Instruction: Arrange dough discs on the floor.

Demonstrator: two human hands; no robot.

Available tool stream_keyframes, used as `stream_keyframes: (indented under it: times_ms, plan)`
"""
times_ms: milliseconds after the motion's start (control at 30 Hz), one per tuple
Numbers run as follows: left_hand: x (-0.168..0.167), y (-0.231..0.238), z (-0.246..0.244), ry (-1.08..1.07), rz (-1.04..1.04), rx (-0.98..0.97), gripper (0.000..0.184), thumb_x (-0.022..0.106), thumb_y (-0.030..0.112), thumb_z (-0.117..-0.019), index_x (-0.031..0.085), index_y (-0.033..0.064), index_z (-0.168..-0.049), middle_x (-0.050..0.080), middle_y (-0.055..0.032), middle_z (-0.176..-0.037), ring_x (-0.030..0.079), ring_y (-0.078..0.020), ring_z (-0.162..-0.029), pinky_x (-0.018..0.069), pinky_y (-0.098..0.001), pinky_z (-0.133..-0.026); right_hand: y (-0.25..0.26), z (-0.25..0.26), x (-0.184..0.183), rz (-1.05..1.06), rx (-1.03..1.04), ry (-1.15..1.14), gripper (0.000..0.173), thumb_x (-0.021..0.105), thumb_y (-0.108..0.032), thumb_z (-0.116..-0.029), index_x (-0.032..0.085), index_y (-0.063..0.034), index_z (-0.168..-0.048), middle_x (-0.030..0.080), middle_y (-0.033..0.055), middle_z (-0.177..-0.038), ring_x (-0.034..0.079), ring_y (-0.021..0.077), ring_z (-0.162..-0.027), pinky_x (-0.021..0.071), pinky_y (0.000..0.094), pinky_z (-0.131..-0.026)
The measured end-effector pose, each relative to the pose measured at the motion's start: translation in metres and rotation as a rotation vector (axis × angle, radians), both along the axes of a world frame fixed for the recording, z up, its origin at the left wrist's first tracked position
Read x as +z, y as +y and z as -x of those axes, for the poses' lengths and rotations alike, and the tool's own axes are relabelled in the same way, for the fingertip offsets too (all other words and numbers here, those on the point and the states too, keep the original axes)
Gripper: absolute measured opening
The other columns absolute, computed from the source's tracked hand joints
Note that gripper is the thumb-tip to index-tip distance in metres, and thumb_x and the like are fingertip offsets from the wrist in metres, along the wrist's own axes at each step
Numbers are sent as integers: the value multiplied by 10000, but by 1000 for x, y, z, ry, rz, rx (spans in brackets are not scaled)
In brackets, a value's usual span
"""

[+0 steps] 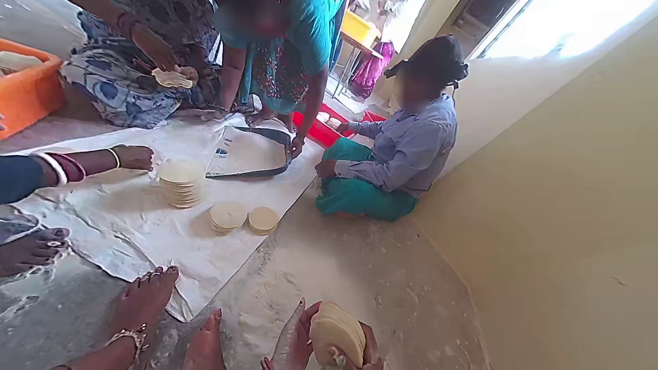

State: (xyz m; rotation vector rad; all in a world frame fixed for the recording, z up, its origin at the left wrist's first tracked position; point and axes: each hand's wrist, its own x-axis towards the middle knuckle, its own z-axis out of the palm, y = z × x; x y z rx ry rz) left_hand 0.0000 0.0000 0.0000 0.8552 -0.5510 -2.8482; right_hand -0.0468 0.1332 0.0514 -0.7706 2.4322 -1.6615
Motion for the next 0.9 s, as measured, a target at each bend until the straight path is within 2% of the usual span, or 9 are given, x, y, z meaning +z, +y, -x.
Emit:
stream_keyframes:
  times_ms: [67,167,333,467,567,633,700,767,900]
  plan:
    - [7,1,1,-3,-85,13,478,279,388,-1098,602,60,-1226,702,-100,-1056,686,-212,-984,565,-412,-874,2,2,3,-159,48,29,783,848,-395,-720,599,102,-1272,720,163,-1103,698,134,-987,572,341,-896]
    - [7,1,-2,-16,-107,23,414,321,275,-1095,659,47,-1168,718,-84,-971,701,-192,-889,577,-374,-813,1,3,11,-395,100,-9,654,873,-349,-714,696,12,-1230,757,177,-1027,738,301,-928,574,546,-835]
    - [-7,2,0,68,-75,47,487,242,345,-1107,615,74,-1263,720,-65,-1075,698,-174,-983,569,-377,-870,7,0,-5,25,90,65,588,850,-314,-762,656,76,-1157,748,60,-1043,692,-8,-957,575,197,-884]
    - [13,-1,-7,68,-54,-18,432,298,224,-1083,649,36,-1251,723,-106,-1078,697,-204,-988,567,-385,-880,3,-1,5,-255,32,-24,670,874,-331,-686,664,81,-1171,739,164,-974,718,192,-880,584,400,-823]
    - [-1,-3,-4,108,-14,35,497,213,258,-1099,628,36,-1260,717,-83,-1145,684,-186,-1053,551,-374,-917,2,-4,4,-116,-34,57,431,793,-159,-685,678,78,-1027,724,80,-904,679,51,-830,570,256,-788]
    - [-1,-2,-3,96,-39,49,524,191,311,-1108,593,40,-1307,700,-94,-1197,671,-198,-1098,534,-398,-939,5,-5,-2,68,-31,25,500,808,-160,-717,600,93,-1096,711,23,-998,651,-54,-937,553,167,-873]
    - [8,1,-5,79,-74,32,453,287,293,-1092,624,52,-1273,715,-104,-1120,694,-208,-1026,572,-402,-896,7,-4,-2,17,-16,-48,716,876,-205,-673,567,135,-1224,717,102,-1082,677,21,-994,569,235,-918]
    - [17,5,-8,34,-91,27,402,332,232,-1075,655,30,-1203,721,-114,-1033,699,-208,-948,575,-382,-852,4,-5,3,-124,-56,-105,659,888,-223,-640,648,96,-1165,744,121,-987,712,85,-902,590,295,-850]
    - [4,5,-5,154,-6,20,522,207,314,-1106,618,43,-1280,725,-81,-1099,696,-172,-1021,565,-359,-900,3,-8,2,105,-58,-43,604,893,-181,-664,643,91,-1142,751,16,-993,695,-28,-912,585,188,-857]
